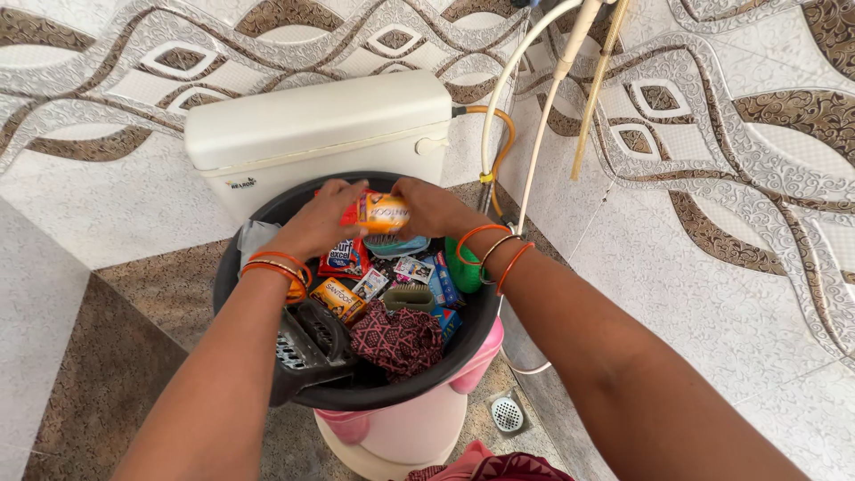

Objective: The person organizes bathroom items by moving them from a black bucket into a wall-mounted shelf and onto the toilet cistern. They handle a hairbrush, a green scrubber, small orange boxes, a grater, and several bottles, placing them in designated spots. The person also rearranges items already on the shelf and within the bucket.

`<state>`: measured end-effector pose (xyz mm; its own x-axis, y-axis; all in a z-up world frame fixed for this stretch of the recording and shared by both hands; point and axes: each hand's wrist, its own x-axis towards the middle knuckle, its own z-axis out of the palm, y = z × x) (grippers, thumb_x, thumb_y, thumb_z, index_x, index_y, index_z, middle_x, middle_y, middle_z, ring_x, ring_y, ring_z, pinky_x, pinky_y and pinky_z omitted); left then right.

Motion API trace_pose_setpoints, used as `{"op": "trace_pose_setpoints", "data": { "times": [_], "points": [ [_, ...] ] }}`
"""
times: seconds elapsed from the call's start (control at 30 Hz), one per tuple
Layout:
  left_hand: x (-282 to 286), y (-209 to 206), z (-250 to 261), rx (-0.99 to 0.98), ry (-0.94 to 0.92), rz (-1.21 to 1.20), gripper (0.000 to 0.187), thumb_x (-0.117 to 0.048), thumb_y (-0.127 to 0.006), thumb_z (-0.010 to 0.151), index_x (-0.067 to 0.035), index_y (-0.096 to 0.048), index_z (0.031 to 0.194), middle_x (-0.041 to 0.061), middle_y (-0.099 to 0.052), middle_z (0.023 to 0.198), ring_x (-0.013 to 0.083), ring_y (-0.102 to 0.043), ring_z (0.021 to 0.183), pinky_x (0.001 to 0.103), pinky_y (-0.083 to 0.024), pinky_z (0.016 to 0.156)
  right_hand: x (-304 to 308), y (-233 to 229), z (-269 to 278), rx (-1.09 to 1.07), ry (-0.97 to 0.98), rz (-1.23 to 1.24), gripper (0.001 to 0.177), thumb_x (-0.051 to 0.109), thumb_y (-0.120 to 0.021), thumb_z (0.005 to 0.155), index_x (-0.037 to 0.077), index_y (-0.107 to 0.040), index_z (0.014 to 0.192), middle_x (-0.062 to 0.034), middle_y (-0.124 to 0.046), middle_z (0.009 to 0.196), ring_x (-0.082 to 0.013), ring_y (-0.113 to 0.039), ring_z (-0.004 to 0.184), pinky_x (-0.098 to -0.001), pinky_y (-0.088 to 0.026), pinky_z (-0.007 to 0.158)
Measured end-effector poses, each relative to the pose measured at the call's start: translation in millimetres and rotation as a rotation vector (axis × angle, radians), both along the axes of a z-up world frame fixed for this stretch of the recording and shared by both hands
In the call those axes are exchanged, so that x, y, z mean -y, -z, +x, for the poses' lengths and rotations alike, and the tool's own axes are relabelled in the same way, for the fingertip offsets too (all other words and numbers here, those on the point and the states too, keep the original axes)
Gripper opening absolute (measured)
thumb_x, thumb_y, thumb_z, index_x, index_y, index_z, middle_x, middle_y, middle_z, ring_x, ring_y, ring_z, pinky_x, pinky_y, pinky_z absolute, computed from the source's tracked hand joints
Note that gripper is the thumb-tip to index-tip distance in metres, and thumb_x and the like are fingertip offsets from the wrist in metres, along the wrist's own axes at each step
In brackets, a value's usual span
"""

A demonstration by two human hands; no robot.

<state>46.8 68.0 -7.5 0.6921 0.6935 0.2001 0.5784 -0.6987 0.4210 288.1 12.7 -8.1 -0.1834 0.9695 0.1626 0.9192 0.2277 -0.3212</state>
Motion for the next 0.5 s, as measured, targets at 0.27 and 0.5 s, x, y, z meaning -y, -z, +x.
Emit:
{"op": "trace_pose_setpoints", "data": {
  "times": [0.27, 0.5],
  "points": [
    [-30, -6, -8, 0.054, -0.04, 0.059, 0.088, -0.025, -0.08, 0.083, -0.018, -0.034, 0.157, 0.018, -0.041, 0.152, 0.0368, -0.046, 0.137, 0.043, -0.039, 0.113, 4, -23, 5, 0.091, 0.224, 0.055, 0.079, 0.021, -0.093, 0.064, 0.014, -0.051, 0.13, -0.0092, -0.059, 0.13, -0.0343, -0.062, 0.117, -0.046, -0.053, 0.096],
    [-35, 6, 14, 0.058, 0.078, 0.095, 0.086, -0.017, -0.081, 0.08, -0.016, -0.039, 0.155, 0.018, -0.044, 0.154, 0.0359, -0.044, 0.141, 0.042, -0.038, 0.116, -6, -9, -11, 0.118, 0.22, 0.04, 0.077, 0.022, -0.093, 0.066, 0.016, -0.051, 0.13, -0.0071, -0.059, 0.128, -0.0333, -0.063, 0.116, -0.0461, -0.053, 0.095]
  ]
}}
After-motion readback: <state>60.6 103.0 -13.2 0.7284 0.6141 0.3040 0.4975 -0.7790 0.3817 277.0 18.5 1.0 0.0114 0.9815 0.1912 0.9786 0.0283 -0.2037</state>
